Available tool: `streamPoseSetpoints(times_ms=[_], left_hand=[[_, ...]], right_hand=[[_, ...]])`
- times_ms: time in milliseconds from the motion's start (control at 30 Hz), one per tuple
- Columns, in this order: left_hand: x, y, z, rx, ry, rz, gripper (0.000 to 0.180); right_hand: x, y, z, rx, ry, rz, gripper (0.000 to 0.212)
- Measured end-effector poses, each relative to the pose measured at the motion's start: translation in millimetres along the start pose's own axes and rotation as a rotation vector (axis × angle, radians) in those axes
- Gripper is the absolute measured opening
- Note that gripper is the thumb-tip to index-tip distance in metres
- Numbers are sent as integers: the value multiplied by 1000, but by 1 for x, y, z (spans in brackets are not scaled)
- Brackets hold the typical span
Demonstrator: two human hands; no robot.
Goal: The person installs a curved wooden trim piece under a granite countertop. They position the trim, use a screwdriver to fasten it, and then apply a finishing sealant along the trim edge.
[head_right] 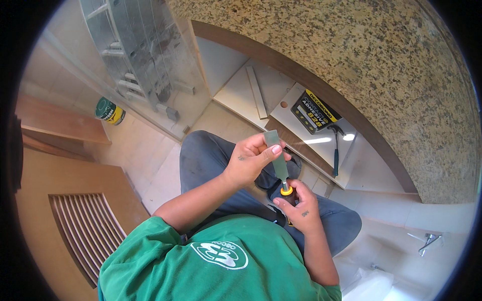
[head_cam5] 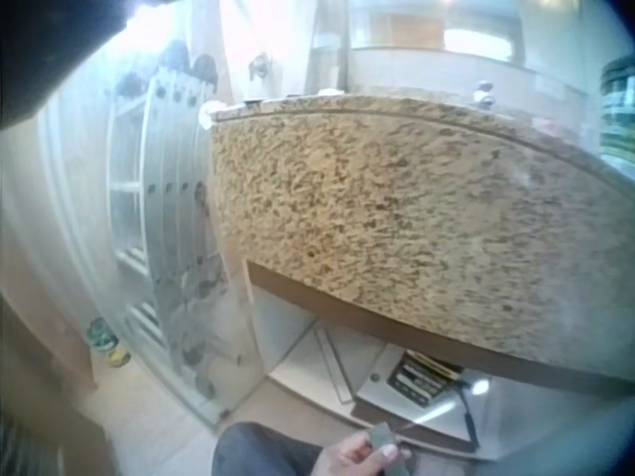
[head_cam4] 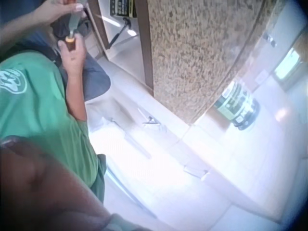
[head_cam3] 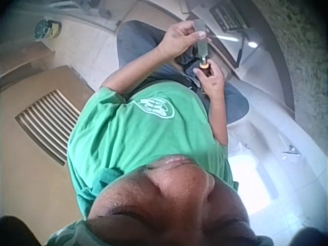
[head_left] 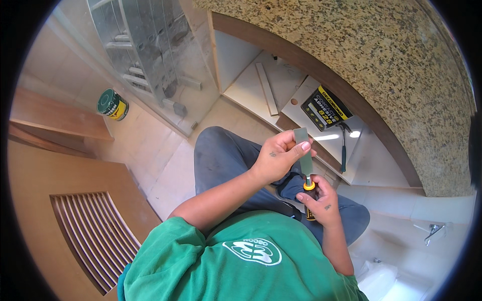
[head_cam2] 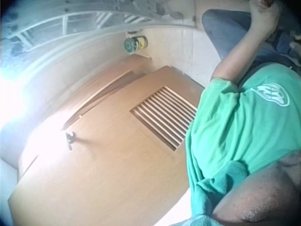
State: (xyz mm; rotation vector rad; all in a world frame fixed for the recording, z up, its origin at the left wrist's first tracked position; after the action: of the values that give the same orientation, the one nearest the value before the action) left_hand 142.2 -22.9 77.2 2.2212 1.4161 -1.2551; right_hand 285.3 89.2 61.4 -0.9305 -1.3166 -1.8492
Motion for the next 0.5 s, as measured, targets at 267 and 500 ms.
streamPoseSetpoints(times_ms=[267, 500], left_hand=[[-7, -6, 5, -78, 43, 2, 28], [-7, 4, 43, 33, -289, -148, 30]], right_hand=[[-35, 1, -28, 428, -97, -212, 39], [-38, -5, -27, 210, -116, -127, 29]])
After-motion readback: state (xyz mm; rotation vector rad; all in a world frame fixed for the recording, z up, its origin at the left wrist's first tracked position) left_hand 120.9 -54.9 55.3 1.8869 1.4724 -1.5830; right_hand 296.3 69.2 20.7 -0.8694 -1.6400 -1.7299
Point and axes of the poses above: each hand's wrist, its own y-axis away from the middle knuckle, its own z-axis out of the back of the hand, x = y × z, the point moved 8 cm from there along -y, towards the middle knuckle, and after that the axes turned 15 degrees about -z, right-handed, at the moved point
